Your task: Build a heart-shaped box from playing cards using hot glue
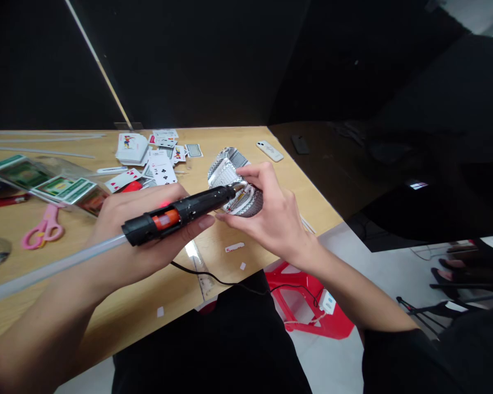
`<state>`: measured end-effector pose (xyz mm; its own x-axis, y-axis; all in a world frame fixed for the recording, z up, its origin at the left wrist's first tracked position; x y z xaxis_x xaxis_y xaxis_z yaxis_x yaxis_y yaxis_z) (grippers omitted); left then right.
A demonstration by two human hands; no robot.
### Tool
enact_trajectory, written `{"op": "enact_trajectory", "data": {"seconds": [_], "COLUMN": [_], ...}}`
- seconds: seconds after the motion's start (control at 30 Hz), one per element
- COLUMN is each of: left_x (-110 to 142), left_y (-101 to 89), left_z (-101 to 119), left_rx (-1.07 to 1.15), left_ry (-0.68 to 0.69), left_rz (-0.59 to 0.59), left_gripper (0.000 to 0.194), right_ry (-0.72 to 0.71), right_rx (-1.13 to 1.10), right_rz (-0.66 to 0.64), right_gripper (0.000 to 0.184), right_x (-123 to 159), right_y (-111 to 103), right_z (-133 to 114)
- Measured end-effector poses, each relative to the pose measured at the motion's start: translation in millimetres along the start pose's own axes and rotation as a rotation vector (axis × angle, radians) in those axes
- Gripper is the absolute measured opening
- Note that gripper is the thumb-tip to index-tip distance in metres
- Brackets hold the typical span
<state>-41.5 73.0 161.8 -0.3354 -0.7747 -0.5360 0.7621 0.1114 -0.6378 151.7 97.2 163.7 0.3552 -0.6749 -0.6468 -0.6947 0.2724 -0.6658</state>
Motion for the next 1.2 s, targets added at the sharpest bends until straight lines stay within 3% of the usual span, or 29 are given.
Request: {"op": "enact_trajectory", "data": {"seconds": [0.67, 1.2], "left_x": [1.3, 2.4], "left_y": [4.9, 8.1], "left_z": [-7.6, -8.1], "left_rx": [-0.057, -0.089], "left_ry": [-0.017, 0.033], "left_rz": [-0.007, 0.021], "left_gripper": [0.044, 0.043], "right_ry": [-0.030, -0.158], "right_rx": [0.095, 0.194], "right_rz": [0.042, 0.095], "right_gripper": [0.064, 0.057], "right_x": [-0.5, 2.8], "right_y": [-4.8, -2.6], "right_z": [-2.9, -1.4]}}
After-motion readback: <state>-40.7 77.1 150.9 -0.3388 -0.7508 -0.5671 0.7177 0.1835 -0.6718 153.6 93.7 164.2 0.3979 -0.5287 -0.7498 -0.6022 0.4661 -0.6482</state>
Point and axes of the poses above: each hand's wrist, its own x-axis away from the middle knuckle, its own y-axis out of the palm, z = x × y, the point moved 8 cm from there along -x, towards the middle knuckle, and after that the axes turned 3 degrees about -y, right-handed, at the moved point
